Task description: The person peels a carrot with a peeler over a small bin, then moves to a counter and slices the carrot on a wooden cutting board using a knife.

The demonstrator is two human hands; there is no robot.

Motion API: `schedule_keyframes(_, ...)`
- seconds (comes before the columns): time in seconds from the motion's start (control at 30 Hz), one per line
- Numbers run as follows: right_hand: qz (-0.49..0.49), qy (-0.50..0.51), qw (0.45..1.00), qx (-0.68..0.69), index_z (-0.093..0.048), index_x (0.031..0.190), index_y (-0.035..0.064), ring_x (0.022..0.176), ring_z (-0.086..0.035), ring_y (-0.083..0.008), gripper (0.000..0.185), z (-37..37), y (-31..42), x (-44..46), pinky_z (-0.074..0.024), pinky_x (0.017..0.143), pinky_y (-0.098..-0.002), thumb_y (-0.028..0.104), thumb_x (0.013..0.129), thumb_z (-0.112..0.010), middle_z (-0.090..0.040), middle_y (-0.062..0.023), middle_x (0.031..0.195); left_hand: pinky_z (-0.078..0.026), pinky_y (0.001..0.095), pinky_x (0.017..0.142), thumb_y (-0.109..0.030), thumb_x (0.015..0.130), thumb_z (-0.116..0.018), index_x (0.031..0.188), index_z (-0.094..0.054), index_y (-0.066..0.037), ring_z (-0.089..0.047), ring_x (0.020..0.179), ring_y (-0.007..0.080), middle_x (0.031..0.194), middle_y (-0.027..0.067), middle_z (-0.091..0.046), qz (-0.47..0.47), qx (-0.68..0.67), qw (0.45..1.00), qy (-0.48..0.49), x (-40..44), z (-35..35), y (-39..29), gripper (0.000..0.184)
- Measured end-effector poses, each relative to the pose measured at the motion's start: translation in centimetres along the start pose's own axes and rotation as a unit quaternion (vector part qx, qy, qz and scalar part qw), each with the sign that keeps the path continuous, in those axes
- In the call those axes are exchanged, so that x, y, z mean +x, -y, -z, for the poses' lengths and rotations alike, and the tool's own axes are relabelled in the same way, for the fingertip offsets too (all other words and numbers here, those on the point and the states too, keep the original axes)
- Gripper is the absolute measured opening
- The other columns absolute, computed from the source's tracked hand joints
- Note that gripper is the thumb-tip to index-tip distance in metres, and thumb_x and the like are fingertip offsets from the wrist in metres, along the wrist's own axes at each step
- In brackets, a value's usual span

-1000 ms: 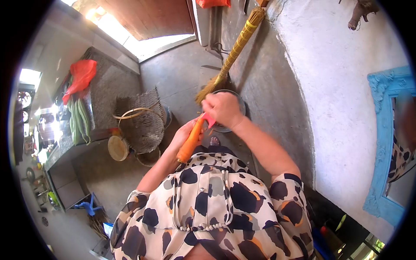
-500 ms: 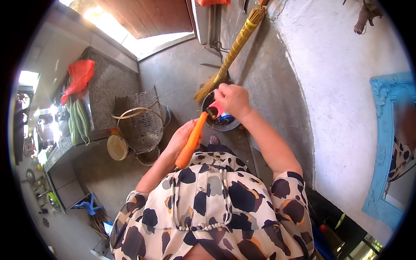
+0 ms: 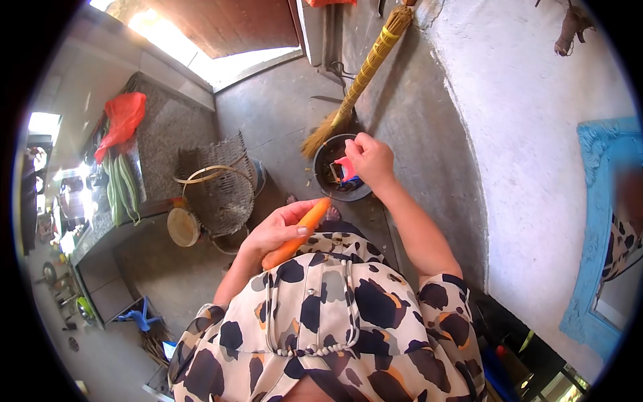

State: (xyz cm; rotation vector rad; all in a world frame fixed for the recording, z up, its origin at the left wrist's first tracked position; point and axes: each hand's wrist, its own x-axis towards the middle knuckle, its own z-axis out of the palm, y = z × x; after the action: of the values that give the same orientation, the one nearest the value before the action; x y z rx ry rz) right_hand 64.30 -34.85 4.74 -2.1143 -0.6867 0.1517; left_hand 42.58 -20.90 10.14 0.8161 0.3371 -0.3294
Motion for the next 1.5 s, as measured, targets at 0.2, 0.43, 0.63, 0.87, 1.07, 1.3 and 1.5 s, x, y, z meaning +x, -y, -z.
schedule_keyframes(0.2, -0.046, 0.018, 0.999, 0.009, -0.054, 0.067, 0.0048, 0.053, -0.055, -0.0329, 0.028, 0.1, -0.1, -1.4, -0.042, 0.049, -0.0393, 0.022, 0.084, -0.067, -0.057, -0.0142, 0.059, -0.055, 0.0289, 0.062, -0.031, 0.097, -0.056, 0.121, -0.056, -0.005, -0.062, 0.076, 0.0171, 0.091, 0.0075, -0.061, 0.055, -0.148, 0.978, -0.133, 2.5, 3.7, 1.5, 0.035)
schedule_keyframes(0.43, 0.212, 0.049, 0.976, -0.02, -0.05, 0.062, 0.0102, 0.056, -0.056, -0.0302, 0.026, -2.1, 5.4, -2.3, -0.0434, 0.053, -0.0428, 0.017, 0.079, -0.068, -0.053, -0.0093, 0.058, -0.053, 0.0298, 0.058, -0.032, 0.102, -0.044, 0.109, -0.056, -0.003, -0.061, 0.067, 0.0184, 0.083, 0.0085, -0.062, 0.04, -0.142, 0.976, -0.162, 3.7, 3.7, 2.5, 0.033)
schedule_keyframes(0.63, 0.331, 0.045, 0.939, -0.082, -0.05, 0.063, 0.0118, 0.057, -0.057, -0.0293, 0.025, -2.3, 5.8, -1.7, -0.0439, 0.053, -0.0419, 0.02, 0.081, -0.065, -0.054, -0.0076, 0.058, -0.052, 0.0276, 0.059, -0.03, 0.101, -0.047, 0.122, -0.054, -0.007, -0.059, 0.073, 0.0171, 0.093, 0.007, -0.06, 0.032, -0.083, 0.981, -0.175, 3.1, 1.9, 1.7, 0.032)
schedule_keyframes(0.87, 0.143, -0.01, 0.981, -0.131, -0.053, 0.063, 0.0109, 0.057, -0.059, -0.0313, 0.025, -0.5, 0.9, 2.6, -0.045, 0.051, -0.0444, 0.022, 0.081, -0.066, -0.056, -0.0094, 0.057, -0.051, 0.0286, 0.06, -0.024, 0.102, -0.046, 0.143, -0.041, -0.007, -0.058, 0.073, 0.0179, 0.092, 0.0093, -0.059, 0.03, -0.084, 0.989, -0.117, 1.2, 1.8, -0.1, 0.045)
schedule_keyframes(1.07, 0.196, -0.001, 0.977, -0.087, -0.052, 0.063, 0.0101, 0.058, -0.059, -0.0309, 0.024, -0.9, 3.8, 2.6, -0.0449, 0.052, -0.0439, 0.019, 0.081, -0.066, -0.056, -0.0095, 0.057, -0.049, 0.0278, 0.06, -0.022, 0.102, -0.046, 0.147, -0.035, -0.01, -0.057, 0.07, 0.0162, 0.086, 0.0073, -0.058, 0.012, -0.052, 0.995, -0.085, 2.4, 3.0, -0.5, 0.048)
schedule_keyframes(1.3, 0.292, 0.015, 0.945, -0.145, -0.053, 0.063, 0.0112, 0.059, -0.059, -0.0287, 0.023, -2.7, 5.2, 2.7, -0.0458, 0.056, -0.0428, 0.021, 0.08, -0.065, -0.058, -0.0073, 0.06, -0.047, 0.0241, 0.054, -0.023, 0.101, -0.05, 0.145, -0.038, -0.011, -0.052, 0.059, 0.0128, 0.077, 0.0032, -0.054, 0.036, 0.018, 0.995, -0.089, 3.2, 3.6, -1.7, 0.048)
schedule_keyframes(1.5, 0.185, -0.02, 0.962, -0.199, -0.053, 0.064, 0.0115, 0.058, -0.059, -0.029, 0.022, -1.8, 3.0, 3.9, -0.0448, 0.052, -0.0434, 0.022, 0.08, -0.064, -0.058, -0.0065, 0.059, -0.046, 0.0237, 0.052, -0.021, 0.1, -0.052, 0.143, -0.042, -0.01, -0.054, 0.058, 0.0114, 0.077, 0.0023, -0.055, 0.04, 0.034, 0.996, -0.065, 3.2, 5.0, -1.4, 0.045)
